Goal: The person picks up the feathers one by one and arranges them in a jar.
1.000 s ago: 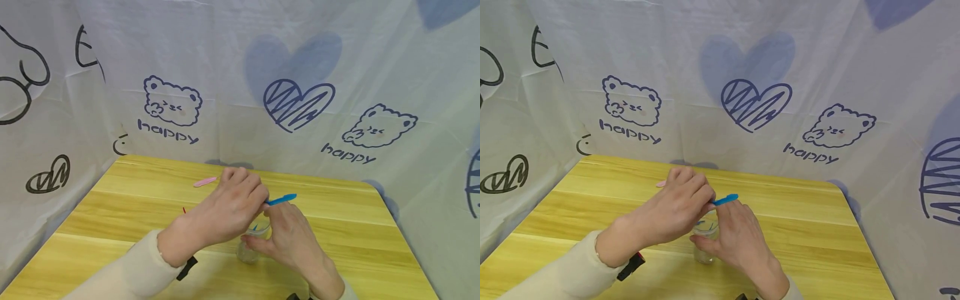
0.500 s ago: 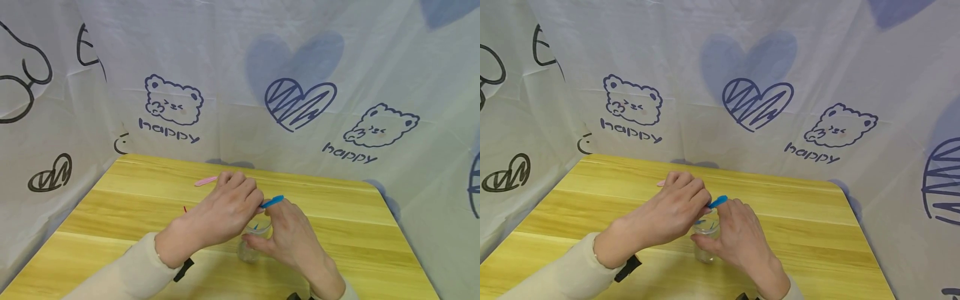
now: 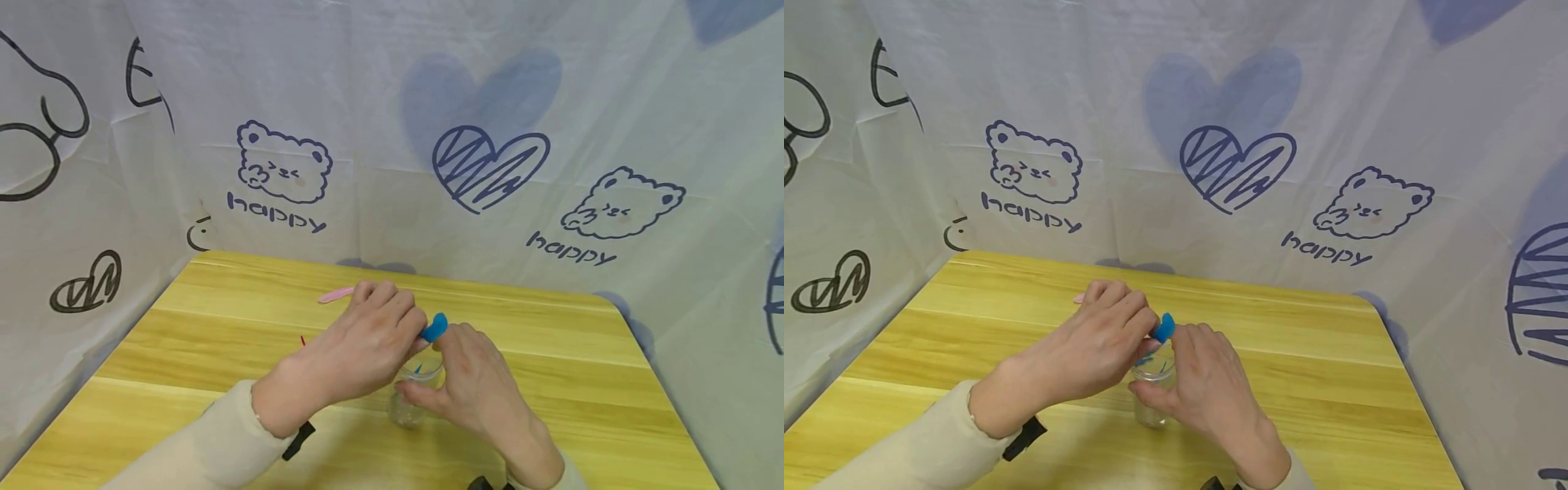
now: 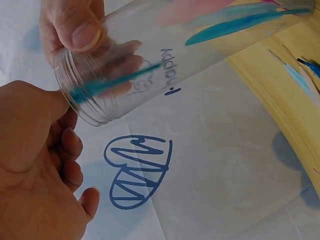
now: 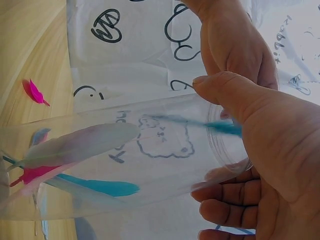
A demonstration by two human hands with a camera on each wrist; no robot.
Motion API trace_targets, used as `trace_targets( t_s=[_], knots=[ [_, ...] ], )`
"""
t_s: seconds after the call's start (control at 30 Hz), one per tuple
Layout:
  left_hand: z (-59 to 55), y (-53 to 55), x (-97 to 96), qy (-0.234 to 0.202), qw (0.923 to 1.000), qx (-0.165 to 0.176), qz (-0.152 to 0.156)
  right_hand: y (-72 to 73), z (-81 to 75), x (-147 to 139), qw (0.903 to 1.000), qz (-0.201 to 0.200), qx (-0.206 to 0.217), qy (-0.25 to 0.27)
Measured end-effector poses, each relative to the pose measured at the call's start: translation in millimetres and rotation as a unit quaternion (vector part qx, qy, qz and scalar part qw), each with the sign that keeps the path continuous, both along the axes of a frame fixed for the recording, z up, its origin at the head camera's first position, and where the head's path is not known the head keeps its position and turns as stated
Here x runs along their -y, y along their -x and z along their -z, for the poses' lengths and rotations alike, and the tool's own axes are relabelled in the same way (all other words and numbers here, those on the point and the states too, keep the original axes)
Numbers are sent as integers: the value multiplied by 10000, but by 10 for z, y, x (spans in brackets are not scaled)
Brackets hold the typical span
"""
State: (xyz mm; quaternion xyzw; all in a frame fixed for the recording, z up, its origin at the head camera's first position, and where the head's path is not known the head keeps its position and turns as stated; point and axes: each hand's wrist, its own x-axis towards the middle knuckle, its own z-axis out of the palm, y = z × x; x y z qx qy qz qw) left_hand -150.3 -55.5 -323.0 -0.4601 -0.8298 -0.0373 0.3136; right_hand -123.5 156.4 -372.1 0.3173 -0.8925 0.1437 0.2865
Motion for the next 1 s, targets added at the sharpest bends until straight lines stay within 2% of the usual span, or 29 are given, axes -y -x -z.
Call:
trace_targets(
  t_s=[0.17,0.4,0.7,1.0],
  knots=[
    [28,-2,12,67,9999,3,-109,-2,15,1,9997,-27,-218,67],
    [51,-5,14,93,9998,107,-110,-6,26,-5,9998,-24,-191,27],
    [55,1,16,113,9998,30,-183,-5,33,-6,9999,52,-158,20],
    [87,57,127,-231,9985,357,-335,-3,46,-15,9997,-64,-206,87]
  ],
)
